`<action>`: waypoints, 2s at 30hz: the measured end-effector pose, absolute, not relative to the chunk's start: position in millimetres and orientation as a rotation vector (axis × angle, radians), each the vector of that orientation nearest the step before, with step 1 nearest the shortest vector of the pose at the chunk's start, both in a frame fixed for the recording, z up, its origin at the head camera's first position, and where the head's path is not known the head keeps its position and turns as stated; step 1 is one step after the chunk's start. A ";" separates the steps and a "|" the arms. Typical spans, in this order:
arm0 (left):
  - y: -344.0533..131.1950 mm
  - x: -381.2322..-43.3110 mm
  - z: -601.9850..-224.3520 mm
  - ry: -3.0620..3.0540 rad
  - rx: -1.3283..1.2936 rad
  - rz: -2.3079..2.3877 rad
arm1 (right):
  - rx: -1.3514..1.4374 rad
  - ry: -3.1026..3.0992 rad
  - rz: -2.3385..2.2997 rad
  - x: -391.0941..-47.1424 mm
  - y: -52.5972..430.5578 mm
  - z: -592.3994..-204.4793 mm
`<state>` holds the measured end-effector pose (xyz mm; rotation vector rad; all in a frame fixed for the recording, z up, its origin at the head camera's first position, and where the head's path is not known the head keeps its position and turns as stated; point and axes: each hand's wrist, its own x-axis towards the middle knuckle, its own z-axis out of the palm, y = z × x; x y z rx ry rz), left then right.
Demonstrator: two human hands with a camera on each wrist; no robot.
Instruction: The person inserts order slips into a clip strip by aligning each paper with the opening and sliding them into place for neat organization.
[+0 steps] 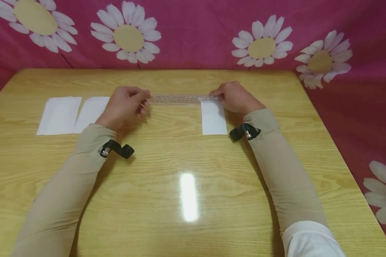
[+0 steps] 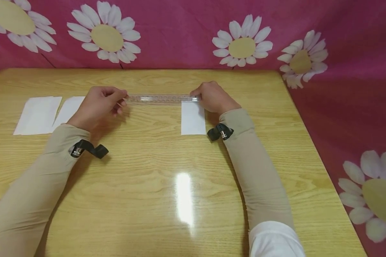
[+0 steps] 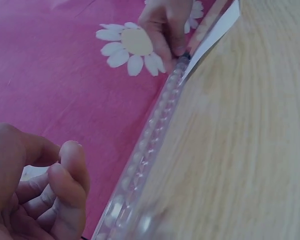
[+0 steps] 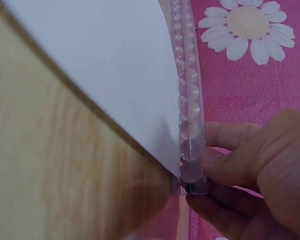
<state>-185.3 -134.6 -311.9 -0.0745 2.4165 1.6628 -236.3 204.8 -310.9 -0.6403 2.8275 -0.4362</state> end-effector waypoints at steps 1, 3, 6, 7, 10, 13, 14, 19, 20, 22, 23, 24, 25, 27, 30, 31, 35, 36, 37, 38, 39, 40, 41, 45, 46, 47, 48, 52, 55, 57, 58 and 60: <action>-137.0 -185.3 -311.3 2.414 -0.083 1.671 | -0.634 2.822 -0.440 -236.2 204.1 -311.1; -142.3 -185.9 -309.6 2.407 -0.094 1.691 | -0.618 2.808 -0.449 -235.8 203.6 -311.5; -152.3 -187.9 -305.9 2.418 -0.113 1.713 | -0.637 2.820 -0.428 -236.6 203.4 -312.1; -155.9 -188.6 -304.2 2.433 -0.119 1.713 | -0.650 2.829 -0.422 -236.9 203.5 -312.2; -167.3 -189.6 -299.0 2.469 -0.148 1.696 | -0.673 2.842 -0.412 -237.4 204.4 -311.7; -177.6 -189.5 -293.5 2.445 -0.191 1.729 | -0.653 2.826 -0.419 -237.0 205.8 -311.1; -180.7 -189.5 -291.9 2.434 -0.200 1.747 | -0.646 2.820 -0.422 -237.0 206.2 -311.0; -195.7 -189.6 -284.1 2.390 -0.225 1.876 | -0.651 2.813 -0.435 -237.3 206.8 -311.1; -198.6 -189.6 -282.7 2.371 -0.234 1.914 | -0.658 2.816 -0.435 -237.6 206.9 -311.2; -204.7 -189.4 -280.3 2.326 -0.246 1.995 | -0.674 2.824 -0.429 -237.9 206.5 -311.2; -207.6 -189.2 -279.3 2.303 -0.248 2.034 | -0.677 2.827 -0.428 -238.1 206.3 -311.2; -210.6 -189.0 -278.5 2.283 -0.248 2.073 | -0.685 2.832 -0.422 -238.1 206.0 -311.0; -213.2 -188.9 -277.8 2.256 -0.253 2.112 | -0.686 2.834 -0.422 -238.0 206.1 -310.9; -218.1 -189.2 -276.9 2.203 -0.270 2.189 | -0.686 2.835 -0.421 -237.7 205.8 -310.7; -224.0 -190.0 -276.6 2.163 -0.318 2.267 | -0.673 2.835 -0.423 -237.1 205.6 -310.2; -225.7 -190.5 -276.9 2.147 -0.344 2.293 | -0.667 2.835 -0.424 -237.0 205.6 -310.3; -234.5 -191.9 -279.9 2.163 -0.429 2.315 | -0.669 2.838 -0.423 -236.7 205.3 -310.3; -237.7 -192.4 -280.7 2.178 -0.455 2.301 | -0.674 2.838 -0.423 -236.7 205.5 -310.2; -240.9 -192.5 -281.1 2.190 -0.479 2.289 | -0.674 2.836 -0.423 -236.6 205.3 -310.1; -244.5 -192.6 -281.7 2.202 -0.504 2.274 | -0.674 2.834 -0.423 -236.4 205.1 -309.9; -248.1 -192.4 -281.7 2.208 -0.537 2.254 | -0.671 2.831 -0.424 -236.2 204.9 -309.6; -251.6 -192.2 -281.8 2.211 -0.568 2.240 | -0.669 2.830 -0.421 -236.1 204.8 -309.5; -255.2 -192.2 -282.1 2.215 -0.597 2.225 | -0.670 2.832 -0.420 -235.9 204.8 -309.4; -267.2 -190.8 -283.5 2.235 -0.712 2.125 | -0.672 2.836 -0.423 -235.9 204.4 -309.8; -269.7 -190.7 -284.2 2.249 -0.725 2.099 | -0.676 2.839 -0.421 -236.2 204.5 -310.0; -272.2 -190.3 -284.9 2.269 -0.739 2.061 | -0.679 2.840 -0.425 -236.3 204.5 -310.2; -274.8 -189.9 -285.5 2.289 -0.747 2.020 | -0.680 2.839 -0.430 -236.4 204.4 -310.5; -284.3 -188.7 -288.6 2.387 -0.731 1.820 | -0.680 2.842 -0.441 -236.5 204.7 -311.1; -290.4 -188.3 -290.9 2.487 -0.658 1.563 | -0.679 2.841 -0.437 -236.5 204.9 -310.8; -293.5 -188.8 -292.8 2.550 -0.552 1.359 | -0.674 2.837 -0.431 -236.7 204.8 -310.5; -294.5 -188.6 -293.5 2.563 -0.501 1.275 | -0.671 2.835 -0.428 -237.0 204.7 -310.3; -295.4 -188.1 -294.5 2.606 -0.396 1.106 | -0.675 2.834 -0.415 -237.4 204.6 -310.0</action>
